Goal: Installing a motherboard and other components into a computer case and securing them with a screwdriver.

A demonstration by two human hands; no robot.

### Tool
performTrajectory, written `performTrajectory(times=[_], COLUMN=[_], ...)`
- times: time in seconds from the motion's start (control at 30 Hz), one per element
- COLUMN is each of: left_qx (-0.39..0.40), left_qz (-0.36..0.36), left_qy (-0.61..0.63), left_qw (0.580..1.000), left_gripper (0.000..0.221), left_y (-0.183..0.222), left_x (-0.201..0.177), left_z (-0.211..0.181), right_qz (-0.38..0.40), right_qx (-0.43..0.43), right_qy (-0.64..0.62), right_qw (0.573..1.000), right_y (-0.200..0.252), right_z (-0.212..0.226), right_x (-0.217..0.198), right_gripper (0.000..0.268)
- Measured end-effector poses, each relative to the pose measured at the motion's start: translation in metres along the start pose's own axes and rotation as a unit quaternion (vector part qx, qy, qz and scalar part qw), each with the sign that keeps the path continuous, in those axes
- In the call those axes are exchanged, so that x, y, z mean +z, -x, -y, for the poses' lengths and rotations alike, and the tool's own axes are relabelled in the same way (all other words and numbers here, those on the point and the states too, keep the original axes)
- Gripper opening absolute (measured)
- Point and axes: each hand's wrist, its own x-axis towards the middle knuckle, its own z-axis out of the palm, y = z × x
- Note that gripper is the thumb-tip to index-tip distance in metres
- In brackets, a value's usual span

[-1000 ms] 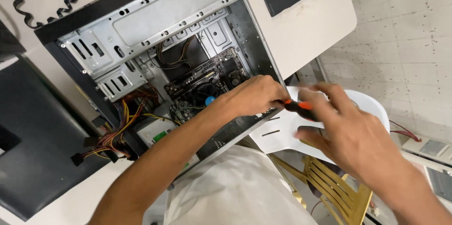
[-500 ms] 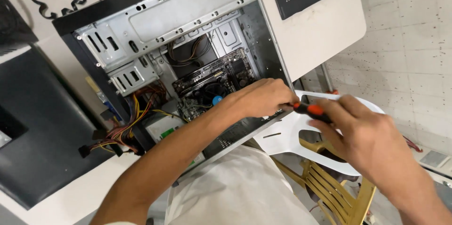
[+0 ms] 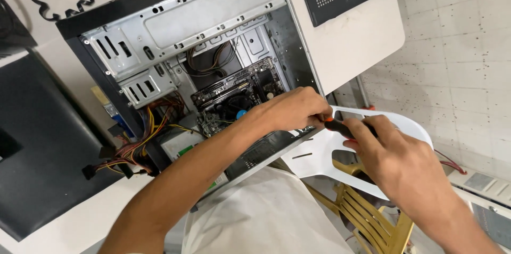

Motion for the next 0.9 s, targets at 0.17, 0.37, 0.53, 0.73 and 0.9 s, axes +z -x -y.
performTrajectory(times=[0.17, 0.37, 0.53, 0.73, 0.9], left_qx=[-0.039, -0.08, 0.076, 0.198, 0.199], left_qz=[0.02, -0.003, -0.239, -0.412, -0.465], left_qy=[0.007, 0.005, -0.043, -0.282, -0.405], left_qw=[0.999, 0.997, 0.967, 0.843, 0.762], left_gripper=[0.006, 0.005, 0.013, 0.013, 0.016], left_y=[0.002, 0.009, 0.024, 0.018, 0.014], left_x=[0.001, 0.001, 0.018, 0.035, 0.032], left_z=[-0.004, -0.023, -0.06, -0.115, -0.152], right_qz=[0.024, 0.006, -0.118, 0.12, 0.116], right_qx=[0.045, 0.05, 0.114, 0.318, 0.211], right_qy=[0.054, -0.038, -0.122, -0.333, -0.57], right_qw=[0.997, 0.998, 0.979, 0.879, 0.786], right_y=[0.003, 0.005, 0.027, 0.059, 0.057], right_z=[0.009, 0.0, 0.004, -0.049, -0.087], right_x=[0.001, -0.004, -0.063, -0.039, 0.075], right_gripper=[0.025, 0.031, 0.022, 0.028, 0.033])
